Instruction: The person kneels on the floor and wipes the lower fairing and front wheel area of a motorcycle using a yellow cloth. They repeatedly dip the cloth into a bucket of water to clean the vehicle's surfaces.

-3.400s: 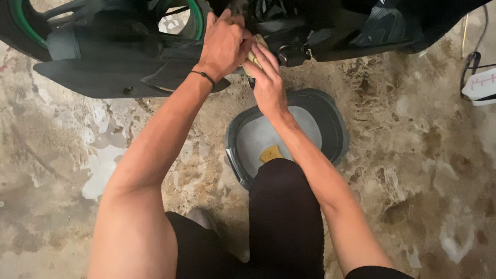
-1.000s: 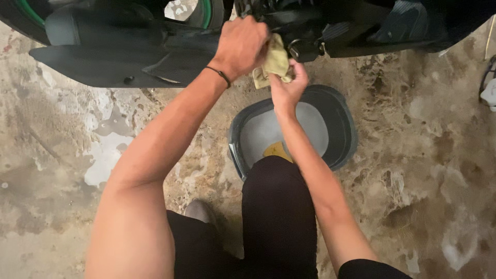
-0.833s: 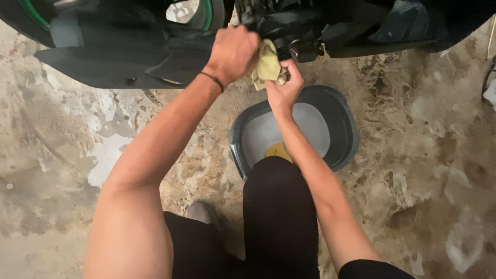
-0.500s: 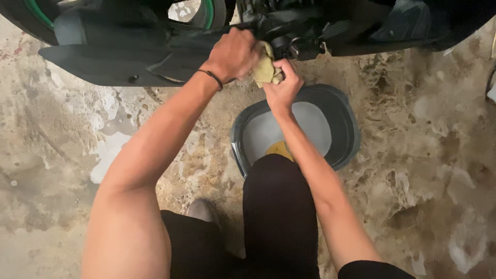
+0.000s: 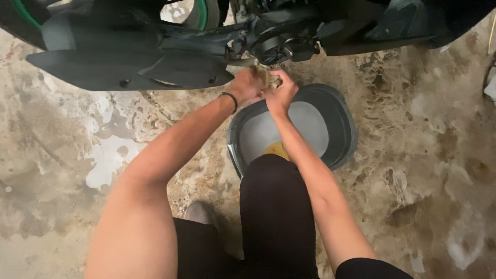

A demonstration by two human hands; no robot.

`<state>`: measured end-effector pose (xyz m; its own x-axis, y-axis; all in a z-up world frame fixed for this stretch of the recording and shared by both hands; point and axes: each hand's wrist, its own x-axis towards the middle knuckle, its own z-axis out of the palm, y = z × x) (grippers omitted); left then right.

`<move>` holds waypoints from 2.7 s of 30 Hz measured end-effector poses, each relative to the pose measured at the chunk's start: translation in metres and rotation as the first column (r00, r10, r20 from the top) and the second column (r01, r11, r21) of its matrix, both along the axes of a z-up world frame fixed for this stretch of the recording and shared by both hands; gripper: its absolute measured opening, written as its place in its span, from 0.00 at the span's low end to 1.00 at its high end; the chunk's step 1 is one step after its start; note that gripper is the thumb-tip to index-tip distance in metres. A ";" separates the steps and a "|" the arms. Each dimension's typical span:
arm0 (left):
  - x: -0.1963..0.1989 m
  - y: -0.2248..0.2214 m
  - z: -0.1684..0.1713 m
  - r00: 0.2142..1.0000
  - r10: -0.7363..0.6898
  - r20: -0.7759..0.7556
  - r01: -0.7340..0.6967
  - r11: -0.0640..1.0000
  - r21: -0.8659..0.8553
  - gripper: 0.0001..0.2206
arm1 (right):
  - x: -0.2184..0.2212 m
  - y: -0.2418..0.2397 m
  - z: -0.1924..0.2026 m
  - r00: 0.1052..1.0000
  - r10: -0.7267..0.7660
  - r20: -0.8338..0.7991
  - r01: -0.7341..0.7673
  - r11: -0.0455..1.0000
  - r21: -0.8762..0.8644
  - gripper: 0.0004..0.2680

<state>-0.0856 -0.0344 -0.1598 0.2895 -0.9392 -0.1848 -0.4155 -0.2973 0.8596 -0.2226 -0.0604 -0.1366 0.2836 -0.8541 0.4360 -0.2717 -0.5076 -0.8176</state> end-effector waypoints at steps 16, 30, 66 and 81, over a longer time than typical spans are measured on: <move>-0.004 0.009 0.015 0.924 0.347 -0.159 -0.358 0.933 -0.041 0.25 | 0.015 0.001 0.001 0.975 0.156 0.161 -0.164 0.986 0.039 0.09; -0.044 0.069 0.132 0.951 0.306 0.052 -0.245 0.842 -0.481 0.29 | 0.015 0.016 0.049 0.949 0.048 0.311 -0.043 0.999 -0.023 0.06; -0.060 0.053 0.050 0.862 0.432 -0.266 -0.500 0.811 -0.302 0.19 | 0.000 0.015 0.052 0.978 0.146 -0.150 -0.170 0.972 -0.163 0.10; 0.006 0.060 0.146 0.921 0.375 0.107 -0.259 0.794 -0.550 0.19 | 0.023 0.034 0.080 0.966 0.252 -0.050 -0.252 0.887 -0.386 0.23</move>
